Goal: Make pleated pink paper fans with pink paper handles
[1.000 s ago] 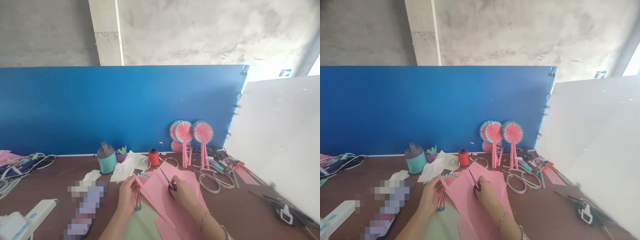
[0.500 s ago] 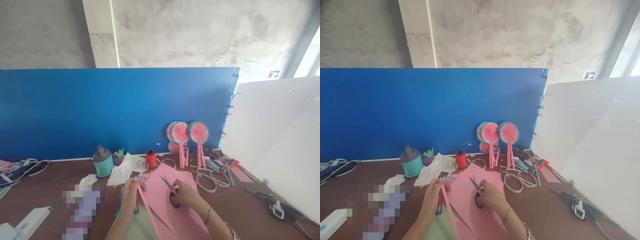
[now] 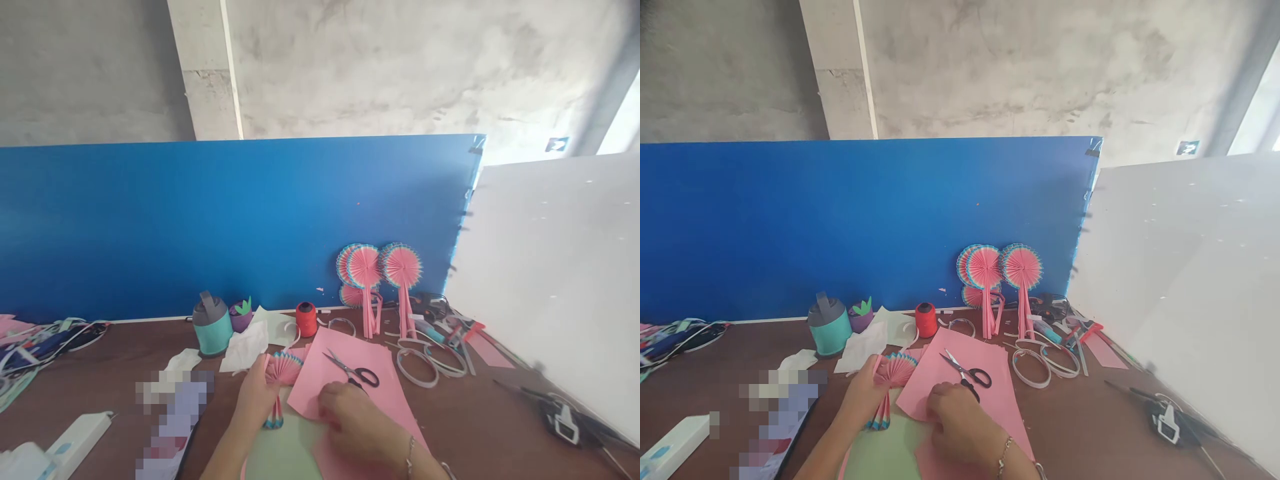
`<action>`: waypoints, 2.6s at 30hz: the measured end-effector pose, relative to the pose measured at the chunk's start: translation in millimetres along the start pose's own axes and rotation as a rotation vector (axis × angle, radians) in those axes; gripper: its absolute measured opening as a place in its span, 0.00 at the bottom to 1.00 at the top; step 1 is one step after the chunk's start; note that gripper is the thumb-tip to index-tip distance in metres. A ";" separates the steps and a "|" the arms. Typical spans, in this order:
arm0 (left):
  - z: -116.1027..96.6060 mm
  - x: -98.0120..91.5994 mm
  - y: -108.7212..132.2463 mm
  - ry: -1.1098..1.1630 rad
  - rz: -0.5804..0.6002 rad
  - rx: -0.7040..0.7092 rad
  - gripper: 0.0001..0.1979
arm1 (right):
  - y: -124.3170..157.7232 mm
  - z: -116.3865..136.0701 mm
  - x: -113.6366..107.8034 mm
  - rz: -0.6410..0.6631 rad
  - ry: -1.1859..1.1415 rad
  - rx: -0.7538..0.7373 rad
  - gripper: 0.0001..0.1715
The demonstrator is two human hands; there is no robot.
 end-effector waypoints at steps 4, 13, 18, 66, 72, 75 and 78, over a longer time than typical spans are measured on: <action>0.4 5.7 6.8 -0.171 0.069 0.043 0.07 | 4.7 -13.8 -3.5 0.060 -0.105 0.087 0.13; 7.5 -1.4 8.0 -0.413 0.131 0.032 0.05 | 12.4 -17.1 -1.6 0.185 -0.270 0.308 0.04; 12.9 -5.0 2.9 -0.522 0.145 -0.007 0.02 | 10.7 -20.7 3.2 0.187 -0.335 0.303 0.06; -62.2 -2.0 53.9 0.109 -0.051 0.455 0.08 | -9.6 14.1 -9.8 -0.300 -1.136 0.250 0.25; -62.4 1.4 57.9 0.141 -0.048 0.538 0.11 | -8.6 5.5 -7.7 -0.497 -0.874 0.275 0.16; -65.2 -0.2 59.1 0.129 -0.082 0.557 0.09 | -5.9 4.0 -12.3 -0.564 -0.743 0.237 0.15; -67.7 -1.0 58.0 0.076 -0.070 0.516 0.10 | -4.4 5.6 -14.8 -0.573 -0.647 0.194 0.13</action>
Point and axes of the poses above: each hand's wrist, its own y-axis away from the middle knuckle, its own x-axis out of the palm, z = x × y, the point moved 6 cm from there along -y, towards the middle knuckle, and after that the axes turned 15 degrees about -z, right-handed, at the moved point
